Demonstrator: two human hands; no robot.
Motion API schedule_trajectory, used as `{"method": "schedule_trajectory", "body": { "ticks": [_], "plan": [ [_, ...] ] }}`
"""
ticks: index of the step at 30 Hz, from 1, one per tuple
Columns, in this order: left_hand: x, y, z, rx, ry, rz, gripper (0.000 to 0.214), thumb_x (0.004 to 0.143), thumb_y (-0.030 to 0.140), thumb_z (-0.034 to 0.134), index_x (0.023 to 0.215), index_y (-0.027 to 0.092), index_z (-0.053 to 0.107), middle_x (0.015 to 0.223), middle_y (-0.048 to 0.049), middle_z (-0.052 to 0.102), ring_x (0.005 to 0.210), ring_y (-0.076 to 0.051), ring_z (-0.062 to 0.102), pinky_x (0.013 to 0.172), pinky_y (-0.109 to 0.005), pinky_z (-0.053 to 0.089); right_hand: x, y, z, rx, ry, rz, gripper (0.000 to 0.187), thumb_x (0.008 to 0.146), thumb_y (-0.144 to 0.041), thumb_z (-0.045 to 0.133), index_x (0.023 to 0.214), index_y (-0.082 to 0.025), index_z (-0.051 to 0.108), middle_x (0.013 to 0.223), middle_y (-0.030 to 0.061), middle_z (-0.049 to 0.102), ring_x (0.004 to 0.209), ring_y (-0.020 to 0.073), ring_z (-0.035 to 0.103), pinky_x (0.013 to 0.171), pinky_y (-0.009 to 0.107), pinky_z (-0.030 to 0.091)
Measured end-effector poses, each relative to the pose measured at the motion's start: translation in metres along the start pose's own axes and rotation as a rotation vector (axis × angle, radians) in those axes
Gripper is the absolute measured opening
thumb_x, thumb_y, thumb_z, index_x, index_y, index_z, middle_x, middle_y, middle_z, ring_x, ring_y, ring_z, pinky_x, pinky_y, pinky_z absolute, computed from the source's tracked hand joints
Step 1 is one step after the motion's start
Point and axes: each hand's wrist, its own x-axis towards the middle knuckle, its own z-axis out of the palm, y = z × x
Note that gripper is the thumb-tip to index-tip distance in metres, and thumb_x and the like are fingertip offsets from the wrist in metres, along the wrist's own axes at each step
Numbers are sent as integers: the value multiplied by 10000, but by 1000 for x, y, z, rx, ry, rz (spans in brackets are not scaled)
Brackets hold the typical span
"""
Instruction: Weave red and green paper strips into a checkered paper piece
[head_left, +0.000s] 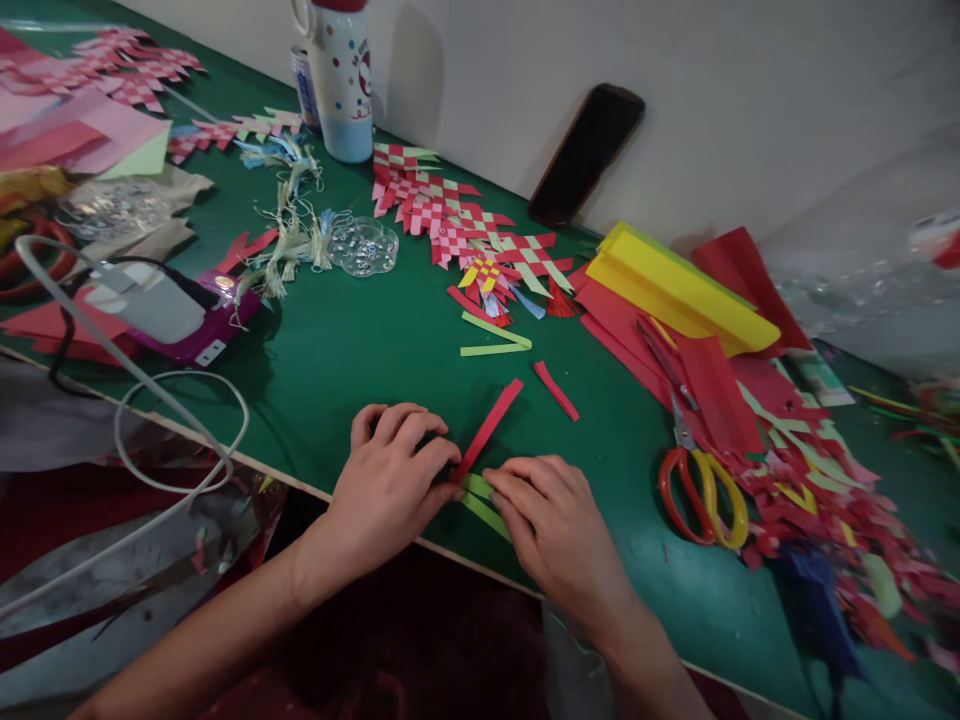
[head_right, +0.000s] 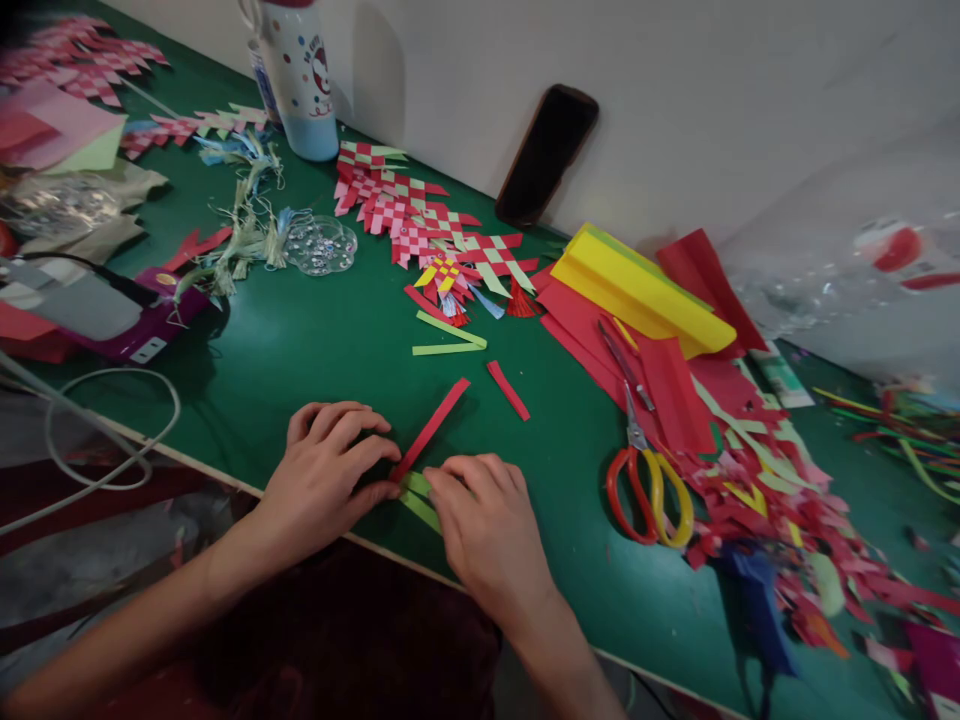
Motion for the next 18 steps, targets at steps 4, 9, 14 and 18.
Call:
{"method": "schedule_trajectory", "body": {
  "ticks": [4, 9, 14, 18],
  "plan": [
    [0, 0, -1, -8, 7, -16, 168, 824, 320, 726, 939, 235, 640, 1164, -45, 613, 1192, -283, 478, 1002, -491, 308, -6, -4, 1, 6, 6, 21, 242, 972, -231, 489, 1151, -198, 648, 1026, 86, 667, 937, 218, 561, 809, 377, 419],
    [-2, -1, 1, -11, 3, 3, 89, 860, 327, 688, 846, 249, 647, 1163, -28, 609, 1205, -284, 471, 1002, -511, 296, -11, -8, 1, 52, -12, 56, 193, 975, -261, 488, 1028, -207, 665, 958, 70, 669, 883, 207, 571, 780, 364, 411],
    [-2, -1, 1, 13, -4, 1, 118, 848, 323, 700, 933, 257, 653, 1172, -36, 619, 1194, -285, 481, 1001, -511, 302, -13, -7, 3, 30, 3, 79, 247, 984, -311, 472, 1120, -204, 648, 976, 80, 674, 890, 210, 580, 780, 366, 418],
    [-2, -1, 1, 25, -12, 20, 97, 868, 330, 677, 948, 276, 666, 1182, -29, 624, 1196, -286, 482, 1003, -520, 298, -14, -8, 5, 20, -2, 90, 250, 974, -335, 495, 1108, -206, 662, 981, 79, 666, 899, 211, 580, 796, 371, 422]
  ]
}}
